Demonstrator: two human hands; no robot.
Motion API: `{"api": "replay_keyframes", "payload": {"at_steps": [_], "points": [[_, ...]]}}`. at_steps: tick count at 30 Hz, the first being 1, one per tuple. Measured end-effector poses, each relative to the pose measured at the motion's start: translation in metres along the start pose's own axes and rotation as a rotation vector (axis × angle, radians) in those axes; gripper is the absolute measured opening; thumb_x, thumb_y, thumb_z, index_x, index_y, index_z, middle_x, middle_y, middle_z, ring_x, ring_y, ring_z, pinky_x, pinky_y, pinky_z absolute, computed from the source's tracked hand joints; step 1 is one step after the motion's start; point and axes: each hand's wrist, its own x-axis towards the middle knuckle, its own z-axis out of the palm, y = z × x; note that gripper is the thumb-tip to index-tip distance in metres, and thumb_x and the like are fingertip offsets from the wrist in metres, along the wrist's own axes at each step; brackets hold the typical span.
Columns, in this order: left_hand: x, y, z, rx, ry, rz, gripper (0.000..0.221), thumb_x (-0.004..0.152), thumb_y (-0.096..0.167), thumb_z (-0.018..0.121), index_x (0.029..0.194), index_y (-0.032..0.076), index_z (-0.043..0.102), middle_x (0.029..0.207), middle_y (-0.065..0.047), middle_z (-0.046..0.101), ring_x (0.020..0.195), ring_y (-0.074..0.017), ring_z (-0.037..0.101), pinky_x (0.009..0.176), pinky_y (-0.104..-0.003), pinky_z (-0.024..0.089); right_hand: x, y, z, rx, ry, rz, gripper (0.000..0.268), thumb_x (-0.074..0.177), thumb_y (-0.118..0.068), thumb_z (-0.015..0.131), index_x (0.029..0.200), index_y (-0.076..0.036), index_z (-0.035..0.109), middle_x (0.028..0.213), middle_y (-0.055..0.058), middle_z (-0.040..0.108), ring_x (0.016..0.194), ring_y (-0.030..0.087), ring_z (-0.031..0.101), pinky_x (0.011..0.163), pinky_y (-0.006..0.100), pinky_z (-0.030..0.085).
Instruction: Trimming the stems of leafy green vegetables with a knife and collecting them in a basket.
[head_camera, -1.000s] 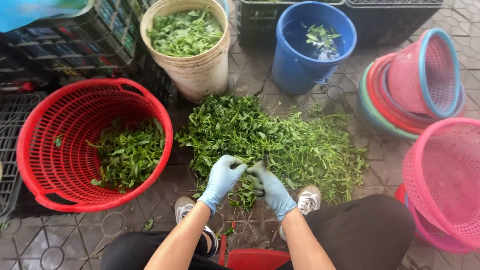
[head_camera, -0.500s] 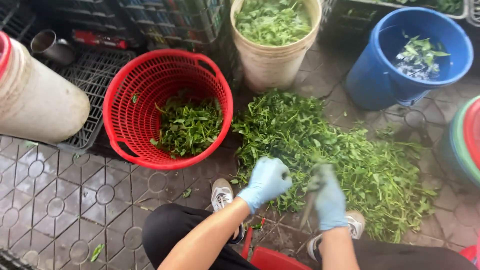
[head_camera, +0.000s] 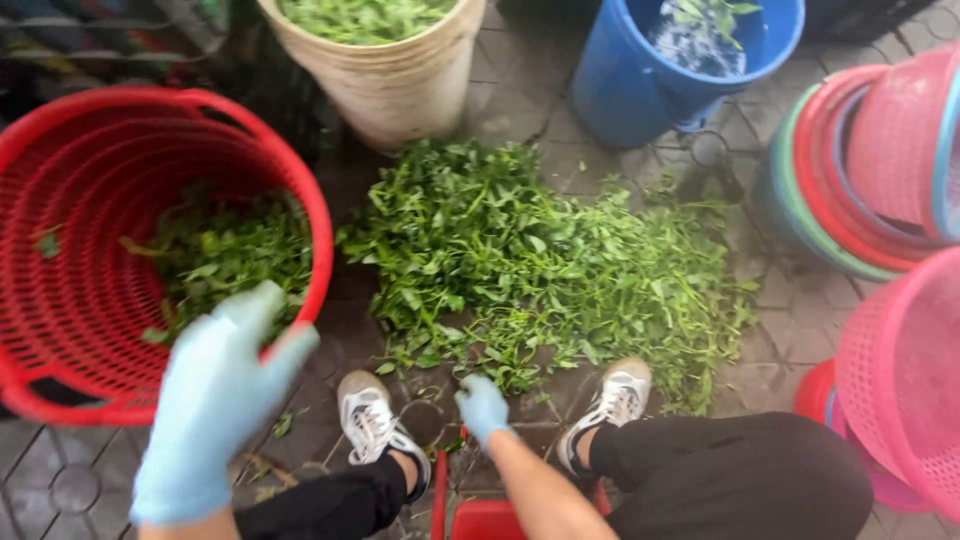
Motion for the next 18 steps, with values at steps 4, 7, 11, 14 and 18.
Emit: {"api": "replay_keyframes", "payload": {"at_steps": [4,7,11,14,18], "points": [[-0.005,0.011,0.006,-0.058,-0.408,0.071,0.078,0.088,0.056,0.075,0.156,0.022,0.059,0.139,-0.007,0.076,0.126,-0.0358,0.073,0.103,-0.050,0.055,0.000,-0.037,-0.065,-0.288,-0.103,0.209,0.015,0.103,-0.025,0.058,0.098,-0.021,0.071,0.101,0.004,0.073,0.094,0.029,0.072,0.078,0.047,0.057],[-0.008,-0.005,0.027,0.116,-0.380,0.086,0.082,0.088,0.063,0.070,0.160,0.028,0.055,0.134,0.000,0.077,0.113,-0.0364,0.075,0.099,-0.051,0.059,0.028,-0.059,-0.179,-0.211,0.045,0.397,0.025,0.104,-0.012,0.053,0.088,-0.016,0.072,0.087,0.004,0.072,0.084,0.022,0.070,0.074,0.039,0.057],[-0.011,-0.026,0.063,0.193,-0.363,0.130,0.084,0.085,0.067,0.070,0.157,0.027,0.057,0.141,0.003,0.076,0.104,-0.0342,0.082,0.099,-0.050,0.062,0.124,0.044,-0.286,-0.249,0.223,0.476,0.035,0.097,-0.036,0.061,0.116,-0.024,0.088,0.116,0.009,0.085,0.112,0.034,0.079,0.094,0.045,0.061],[-0.011,-0.035,0.076,0.218,-0.434,0.097,0.088,0.081,0.071,0.072,0.159,0.032,0.056,0.146,0.005,0.073,0.118,-0.0301,0.079,0.107,-0.048,0.060,0.182,0.110,-0.330,-0.153,0.432,0.475,0.024,0.092,-0.031,0.070,0.098,-0.015,0.087,0.099,0.014,0.084,0.097,0.040,0.079,0.086,0.049,0.060],[-0.001,-0.014,0.076,0.402,-0.336,0.114,0.088,0.079,0.076,0.066,0.158,0.038,0.057,0.135,0.015,0.077,0.092,-0.0251,0.084,0.098,-0.042,0.065,0.273,0.219,-0.403,-0.085,0.701,0.444,0.027,0.090,-0.032,0.079,0.107,-0.013,0.088,0.097,0.012,0.084,0.094,0.036,0.080,0.084,0.047,0.061]]}}
